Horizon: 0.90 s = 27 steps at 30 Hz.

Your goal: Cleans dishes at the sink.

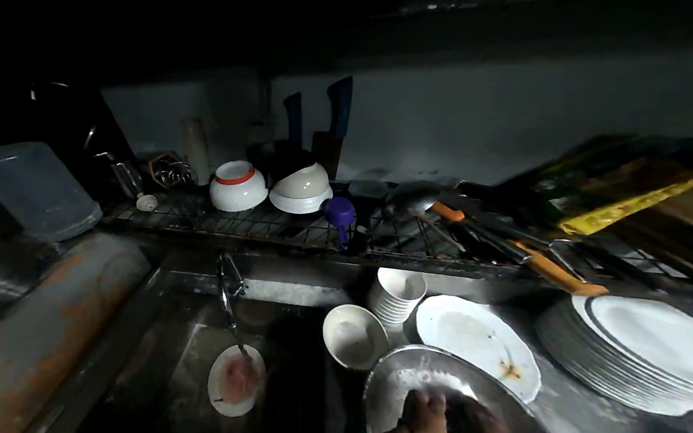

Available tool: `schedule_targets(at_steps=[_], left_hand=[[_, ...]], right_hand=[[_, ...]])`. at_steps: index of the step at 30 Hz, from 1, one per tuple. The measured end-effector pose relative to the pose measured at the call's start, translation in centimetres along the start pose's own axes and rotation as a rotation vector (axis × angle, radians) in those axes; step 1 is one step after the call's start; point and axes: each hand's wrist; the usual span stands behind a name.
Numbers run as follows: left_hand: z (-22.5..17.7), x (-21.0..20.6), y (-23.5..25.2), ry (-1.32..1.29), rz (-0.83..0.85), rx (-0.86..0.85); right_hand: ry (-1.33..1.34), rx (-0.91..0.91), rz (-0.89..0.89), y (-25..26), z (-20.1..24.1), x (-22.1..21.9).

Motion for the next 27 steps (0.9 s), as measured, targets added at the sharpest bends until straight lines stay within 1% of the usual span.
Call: schedule_targets(at_steps=[1, 2, 3, 4, 5, 6, 7, 8, 9, 10, 11, 12, 13, 14, 15, 16, 17, 18, 19, 20, 21, 23, 24, 25, 26, 27], left_hand=[[-1.1, -0.4, -0.5, 0.02, -0.046, 0.037], [-2.4, -0.6, -1.1, 0.006, -0.09, 0.093], [-3.4, -0.6, -1.4, -0.051, -0.136, 0.142], [-3.8, -0.5, -1.2, -0.145, -0.205, 0.193], [-3.9, -0.3, -0.8, -0.28, -0.265, 0.225], [-3.8, -0.2, -0.4, -0.423, -0.312, 0.222], [-3.4, 0.0, -0.2, -0.52, -0.334, 0.199], [-2.8, 0.0, -0.1, -0.59, -0.353, 0.161], [-2.3, -0.1, -0.2, -0.634, -0.342, 0.115], [-1.8, -0.1, 0.0, -0.632, -0.321, 0.087], [-1.0, -0.1, 0.2, -0.589, -0.299, 0.078], [-0.1, 0.0, 0.3, -0.504, -0.264, 0.081], [1.0, 0.4, 0.4, -0.374, -0.2, 0.106], [1.9, 0.9, 0.5, -0.251, -0.108, 0.159], [2.3, 1.3, 0.8, -0.169, -0.012, 0.236], [2.6, 1.3, 1.4, -0.192, 0.082, 0.289], [2.2, 1.5, 1.7, -0.317, 0.225, 0.337], [1.6, 1.4, 1.7, -0.472, 0.371, 0.357], [1.2, 0.8, 1.4, -0.568, 0.441, 0.341], [1.0, 0.2, 1.0, -0.575, 0.42, 0.295], [1.2, -0.3, 0.7, -0.514, 0.319, 0.25], [1.9, -0.2, 0.5, -0.368, 0.079, 0.243], [2.5, 0.1, 0.8, -0.325, 0.001, 0.24], [2.7, 0.6, 0.8, -0.292, -0.014, 0.232], [2.8, 0.9, 0.8, -0.253, 0.01, 0.225], [2.9, 0.8, 0.9, -0.215, 0.035, 0.21]], right_hand=[[-0.131, 0.031, -0.053, -0.9, 3.2, -0.8], [-0.316, 0.06, -0.122, -2.9, 6.3, -1.9], [-0.501, 0.122, -0.213, -5.3, 8.3, -3.2], [-0.613, 0.236, -0.34, -7.5, 8.8, -4.7], [-0.652, 0.349, -0.465, -9.0, 8.1, -6.0], [-0.604, 0.423, -0.557, -9.7, 6.6, -7.0], [-0.458, 0.443, -0.638, -9.8, 4.8, -7.8], [-0.239, 0.388, -0.726, -9.6, 3.2, -8.2], [-0.039, 0.252, -0.819, -9.3, 2.7, -7.9], [0.195, 0.136, -0.845, -8.9, 2.8, -6.4], [0.42, 0.068, -0.838, -8.5, 2.7, -4.4], [0.573, 0.031, -0.796, -8.5, 2.5, -2.5], [0.613, -0.009, -0.768, -8.3, 2.2, -1.1], [0.573, -0.049, -0.753, -8.3, 2.4, 0.0], [0.469, -0.086, -0.745, -8.3, 2.9, 0.7], [0.301, -0.119, -0.709, -8.5, 3.6, 1.2], [0.084, -0.141, -0.637, -9.0, 4.3, 1.3], [-0.142, -0.143, -0.527, -9.4, 4.9, 0.9], [-0.35, -0.123, -0.402, -9.4, 5.1, -0.1], [-0.493, -0.073, -0.273, -9.3, 4.7, -1.5], [-0.557, -0.013, -0.14, -8.9, 3.7, -2.8], [-0.541, 0.088, 0.099, -8.2, 1.1, -4.2], [-0.565, 0.102, 0.199, -8.1, -0.3, -4.1], [-0.646, 0.11, 0.267, -7.9, -1.4, -3.6], [-0.767, 0.074, 0.287, -7.7, -1.9, -3.1], [-0.881, 0.004, 0.261, -7.0, -1.9, -2.6]])
Point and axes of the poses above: each hand's wrist, its own y-axis towards the middle knuckle, its own x-axis out of the back of the hand, z = x × y, and after that the axes turned 10 degrees about z, right-handed
